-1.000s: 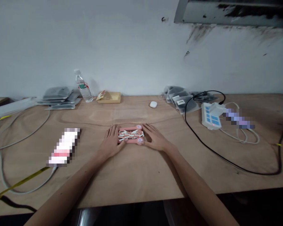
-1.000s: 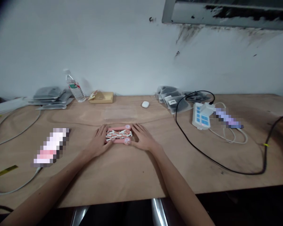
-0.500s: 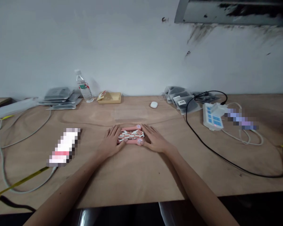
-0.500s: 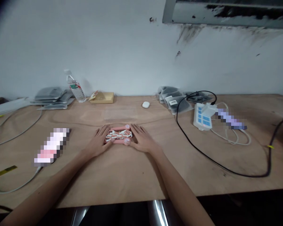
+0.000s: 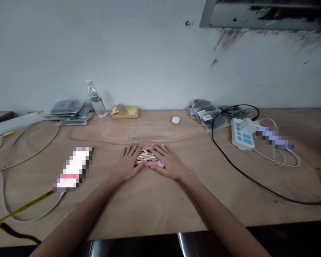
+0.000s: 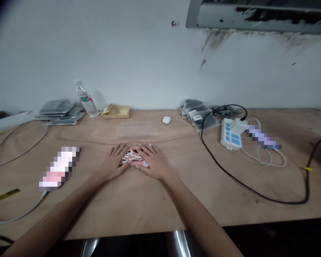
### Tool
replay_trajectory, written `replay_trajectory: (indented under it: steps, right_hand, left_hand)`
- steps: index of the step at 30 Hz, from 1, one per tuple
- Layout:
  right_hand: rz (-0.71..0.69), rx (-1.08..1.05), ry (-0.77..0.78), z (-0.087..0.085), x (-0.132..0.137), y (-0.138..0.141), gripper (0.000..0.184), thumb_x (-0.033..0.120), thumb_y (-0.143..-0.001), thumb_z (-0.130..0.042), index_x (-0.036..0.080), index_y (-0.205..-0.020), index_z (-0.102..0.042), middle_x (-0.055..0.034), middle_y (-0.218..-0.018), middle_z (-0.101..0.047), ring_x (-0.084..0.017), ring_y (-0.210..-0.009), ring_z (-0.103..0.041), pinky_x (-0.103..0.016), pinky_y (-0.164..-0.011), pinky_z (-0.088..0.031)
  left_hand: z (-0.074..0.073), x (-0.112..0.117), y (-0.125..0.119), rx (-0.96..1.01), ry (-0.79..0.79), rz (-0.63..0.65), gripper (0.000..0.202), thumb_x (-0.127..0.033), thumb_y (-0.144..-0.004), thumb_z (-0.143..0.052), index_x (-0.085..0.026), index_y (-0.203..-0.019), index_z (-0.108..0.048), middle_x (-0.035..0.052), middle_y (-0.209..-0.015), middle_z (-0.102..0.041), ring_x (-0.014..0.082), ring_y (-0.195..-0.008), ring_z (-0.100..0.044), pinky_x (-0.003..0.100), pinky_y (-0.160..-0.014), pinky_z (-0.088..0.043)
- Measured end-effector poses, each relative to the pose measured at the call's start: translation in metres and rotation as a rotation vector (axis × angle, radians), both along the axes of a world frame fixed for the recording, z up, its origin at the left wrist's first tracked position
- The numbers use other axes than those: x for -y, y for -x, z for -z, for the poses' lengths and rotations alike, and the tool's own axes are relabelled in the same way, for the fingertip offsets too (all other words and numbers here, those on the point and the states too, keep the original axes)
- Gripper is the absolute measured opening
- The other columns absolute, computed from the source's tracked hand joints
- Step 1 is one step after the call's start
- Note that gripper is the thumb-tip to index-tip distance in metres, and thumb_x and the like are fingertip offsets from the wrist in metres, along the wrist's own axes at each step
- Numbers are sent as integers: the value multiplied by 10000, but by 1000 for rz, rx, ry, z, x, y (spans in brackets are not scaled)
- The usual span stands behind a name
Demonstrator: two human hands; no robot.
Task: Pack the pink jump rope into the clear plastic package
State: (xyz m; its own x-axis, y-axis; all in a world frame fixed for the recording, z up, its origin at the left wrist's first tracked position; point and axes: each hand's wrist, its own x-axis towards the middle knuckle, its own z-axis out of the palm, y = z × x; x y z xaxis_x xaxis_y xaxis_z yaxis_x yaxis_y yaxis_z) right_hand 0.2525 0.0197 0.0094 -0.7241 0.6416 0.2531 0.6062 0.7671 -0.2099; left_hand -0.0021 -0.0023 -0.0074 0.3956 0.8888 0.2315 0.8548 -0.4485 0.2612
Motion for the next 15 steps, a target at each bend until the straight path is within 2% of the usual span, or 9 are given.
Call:
replay_trajectory:
  steps: [4, 7, 11, 13, 15]
  right_hand:
    - [26, 6, 1, 0, -3, -7, 655, 586, -988, -491, 287, -1559, -378, -65, -1612, -391, -308, -1516, -290, -569, -1242, -226]
    - [27, 12, 21, -8, -4, -18, 644, 576, -968, -537, 291, -1533, -420, -67, -1582, -438, -317, -1490, -336, -567, -1230, -245]
    - [39, -48, 37, -21, -3, -24, 737, 601, -856, -681, 271, -1482, -474, -100, -1468, -543, -346, -1365, -466, -553, -1169, -333]
    - [65, -89, 45, -21, 0, -21, 776, 621, -815, -715, 276, -1469, -479, -113, -1430, -550, -350, -1304, -502, -537, -1118, -391]
    - [81, -92, 49, -18, 2, -16, 827, 660, -801, -711, 275, -1488, -457, -132, -1444, -522, -361, -1308, -489, -540, -1104, -401]
  left_hand:
    - [1, 1, -4, 30, 10, 31, 686, -557, -1018, -346, -162, -1574, -270, 160, -1646, -290, 291, -1547, -200, 517, -1238, -204]
    - [0, 1, -14, 39, 21, 57, 704, -563, -1023, -321, -130, -1575, -261, 174, -1645, -284, 281, -1550, -187, 504, -1248, -191]
    - [2, 2, -32, 58, 20, 56, 706, -547, -1024, -321, -74, -1548, -301, 223, -1627, -295, 299, -1546, -197, 515, -1242, -214]
    - [1, 2, -37, 72, 3, 86, 697, -527, -1024, -332, -88, -1562, -276, 220, -1639, -265, 303, -1552, -166, 532, -1236, -224]
    - [-2, -2, -35, 87, -23, 105, 698, -508, -1022, -352, -108, -1583, -237, 209, -1658, -215, 305, -1558, -132, 540, -1231, -233]
